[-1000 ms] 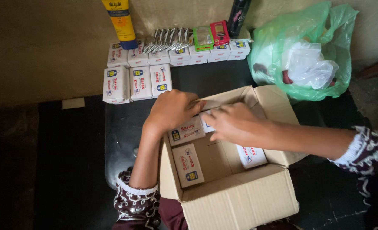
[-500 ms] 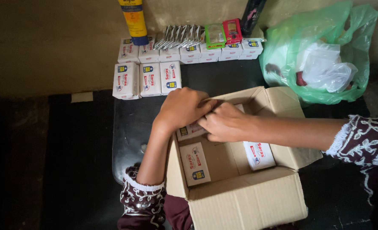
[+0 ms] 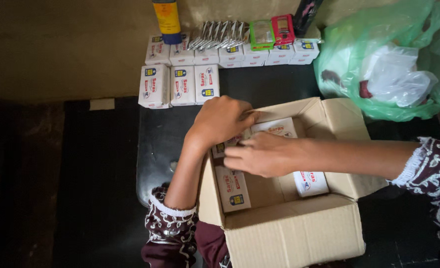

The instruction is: The person places small white boxes labeled 'Saras' into a larger cardboard box, arranging them in neat rows. They continue adding boxes until the larger box is filled, then briefly adjust a yellow tube and other items on the table.

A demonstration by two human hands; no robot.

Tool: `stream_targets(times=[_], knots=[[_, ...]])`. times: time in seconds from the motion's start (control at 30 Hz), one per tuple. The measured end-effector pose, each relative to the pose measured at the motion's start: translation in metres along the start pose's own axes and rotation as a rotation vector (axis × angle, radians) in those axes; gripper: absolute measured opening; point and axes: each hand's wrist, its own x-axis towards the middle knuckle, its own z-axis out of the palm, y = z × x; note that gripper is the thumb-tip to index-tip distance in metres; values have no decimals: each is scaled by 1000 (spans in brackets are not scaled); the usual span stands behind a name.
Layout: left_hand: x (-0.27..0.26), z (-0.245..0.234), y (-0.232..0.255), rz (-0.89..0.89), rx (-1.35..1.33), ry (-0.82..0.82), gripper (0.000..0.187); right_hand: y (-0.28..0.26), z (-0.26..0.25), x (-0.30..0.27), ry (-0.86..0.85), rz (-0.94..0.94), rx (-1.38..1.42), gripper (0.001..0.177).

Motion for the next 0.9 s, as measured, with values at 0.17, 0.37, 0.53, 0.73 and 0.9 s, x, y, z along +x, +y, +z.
stream_targets(times=[0.17, 0.37, 0.53, 0.73, 0.9], knots=[[-1, 0, 0, 10, -27, 14, 34, -5, 2, 5, -224, -103, 36, 32], [-1, -1, -1, 25, -36, 23, 34, -9, 16, -5, -98, -108, -91, 22], [-1, -1, 0, 22, -35, 25, 34, -19, 10, -10, -117, -41, -178, 45], [-2, 0, 0, 34, -30, 32, 36, -23, -5, -23, -53, 109, -163, 63], [-2, 0, -1, 39, -10, 19, 37, -31, -7, -21, -127, 274, -98, 57]])
